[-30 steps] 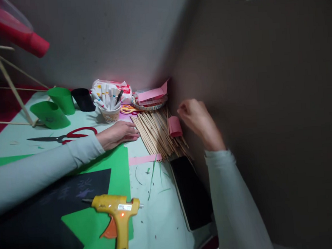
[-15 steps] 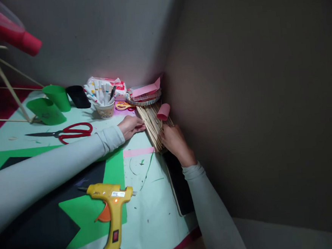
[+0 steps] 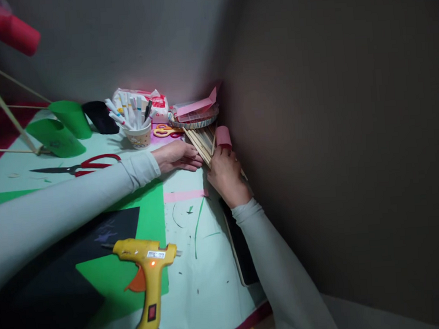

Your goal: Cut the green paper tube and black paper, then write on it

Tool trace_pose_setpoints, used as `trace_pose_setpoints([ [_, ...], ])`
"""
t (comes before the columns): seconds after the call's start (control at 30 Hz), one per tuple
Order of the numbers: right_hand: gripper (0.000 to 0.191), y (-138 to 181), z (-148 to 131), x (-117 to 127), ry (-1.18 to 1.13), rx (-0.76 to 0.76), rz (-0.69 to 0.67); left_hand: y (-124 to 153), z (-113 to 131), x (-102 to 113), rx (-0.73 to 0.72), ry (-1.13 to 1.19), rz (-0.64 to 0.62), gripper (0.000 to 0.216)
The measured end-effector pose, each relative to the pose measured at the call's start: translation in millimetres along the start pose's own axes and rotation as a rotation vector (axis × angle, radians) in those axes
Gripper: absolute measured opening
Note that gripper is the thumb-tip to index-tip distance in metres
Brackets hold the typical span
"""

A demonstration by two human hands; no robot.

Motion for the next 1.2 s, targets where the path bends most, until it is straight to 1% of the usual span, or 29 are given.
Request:
trace_pose_setpoints([
  [0.07,0.045,-9,5,1,-0.009,-0.009,-0.028,1,1,10,-0.063,-0.055,-0.023,0.005],
  [0.1,0.045,-13,8,2,-0.018,-0.015,-0.047,1,1,17,-0.099,-0.092,-0.019,0.003],
  [0.27,0.031,-28,28,8,-0.097,-0.051,-0.177,0,3,55,-0.251,-0.403,0.034,0.017],
  [0.33,0.029,-34,36,10,-0.126,-0.058,-0.217,2,5,64,-0.306,-0.545,0.038,0.020],
  [0.4,0.032,-38,42,11,-0.145,-0.066,-0.246,5,7,69,-0.362,-0.664,0.039,0.023],
  [0.5,0.033,-44,49,10,-0.155,-0.081,-0.281,13,8,69,-0.429,-0.800,0.015,0.024],
  [0.57,0.031,-45,52,8,-0.152,-0.094,-0.298,20,7,65,-0.454,-0.872,-0.039,0.024],
  [0.7,0.029,-46,55,5,-0.150,-0.110,-0.301,37,4,59,-0.468,-0.971,-0.170,0.020],
  [0.83,0.036,-45,54,7,-0.164,-0.111,-0.265,54,1,55,-0.464,-1.023,-0.237,0.012],
  [0.93,0.041,-42,50,10,-0.178,-0.109,-0.244,60,-2,51,-0.448,-1.048,-0.253,0.017],
  [1.03,0.045,-37,45,12,-0.196,-0.102,-0.233,60,-6,50,-0.423,-1.096,-0.228,0.022],
  [1.2,0.047,-33,41,13,-0.211,-0.092,-0.205,59,-11,53,-0.402,-1.166,-0.201,0.021],
])
Point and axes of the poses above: each hand's wrist, its own y-axis away from the middle knuckle, its own x-axis out of the back of the hand, z = x × y, the point moved 7 cm from there along -y, towards the middle knuckle, and after that the axes turned 11 degrees about -y, right-handed, at the moved point
